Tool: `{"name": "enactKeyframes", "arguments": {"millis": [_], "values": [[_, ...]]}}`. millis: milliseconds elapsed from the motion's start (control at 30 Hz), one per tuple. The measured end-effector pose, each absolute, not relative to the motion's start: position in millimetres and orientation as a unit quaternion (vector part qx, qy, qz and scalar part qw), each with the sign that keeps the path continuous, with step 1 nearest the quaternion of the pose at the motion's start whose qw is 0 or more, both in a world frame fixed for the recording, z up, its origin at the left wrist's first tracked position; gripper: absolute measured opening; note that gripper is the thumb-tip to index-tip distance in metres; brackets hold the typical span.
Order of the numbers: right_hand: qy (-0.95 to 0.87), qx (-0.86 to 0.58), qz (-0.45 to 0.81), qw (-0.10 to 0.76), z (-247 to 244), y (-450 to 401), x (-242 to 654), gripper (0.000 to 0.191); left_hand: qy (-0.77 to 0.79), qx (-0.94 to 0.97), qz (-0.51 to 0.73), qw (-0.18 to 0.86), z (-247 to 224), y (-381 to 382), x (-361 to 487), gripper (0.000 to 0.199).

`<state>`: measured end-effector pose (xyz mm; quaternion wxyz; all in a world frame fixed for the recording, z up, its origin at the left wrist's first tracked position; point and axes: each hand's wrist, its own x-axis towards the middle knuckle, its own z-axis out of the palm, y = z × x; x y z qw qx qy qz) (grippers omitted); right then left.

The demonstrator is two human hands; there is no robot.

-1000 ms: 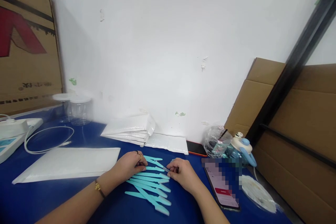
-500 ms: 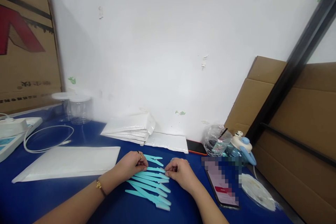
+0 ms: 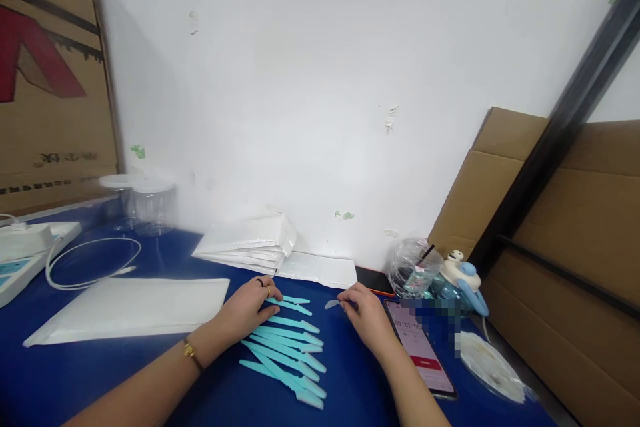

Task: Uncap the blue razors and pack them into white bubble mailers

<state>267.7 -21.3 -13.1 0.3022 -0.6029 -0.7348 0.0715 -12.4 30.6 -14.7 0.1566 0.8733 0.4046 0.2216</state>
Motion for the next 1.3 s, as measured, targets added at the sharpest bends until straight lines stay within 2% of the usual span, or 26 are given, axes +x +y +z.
{"name": "enactKeyframes", "arguments": {"millis": [133, 267, 533, 900, 1300], "values": [[-0.766, -0.6, 0.018, 0.229, -12, -19, 269, 0.023, 0.413, 0.882, 0.193, 0.123, -15, 33, -14, 0.022], [-0.78, -0.598, 0.024, 0.183, -9, -20, 255, 0.02, 0.42, 0.881, 0.185, 0.12, -16, 34, -13, 0.016], [-0.755, -0.593, 0.146, 0.238, -12, -22, 251, 0.02, 0.427, 0.873, 0.186, 0.146, -16, 35, -13, 0.007], [-0.76, -0.573, 0.189, 0.24, -8, -35, 246, 0.014, 0.433, 0.864, 0.191, 0.172, -18, 38, -14, 0.008], [-0.735, -0.595, 0.179, 0.272, -21, -26, 233, 0.008, 0.43, 0.86, 0.194, 0.195, -23, 40, -13, 0.008]]}}
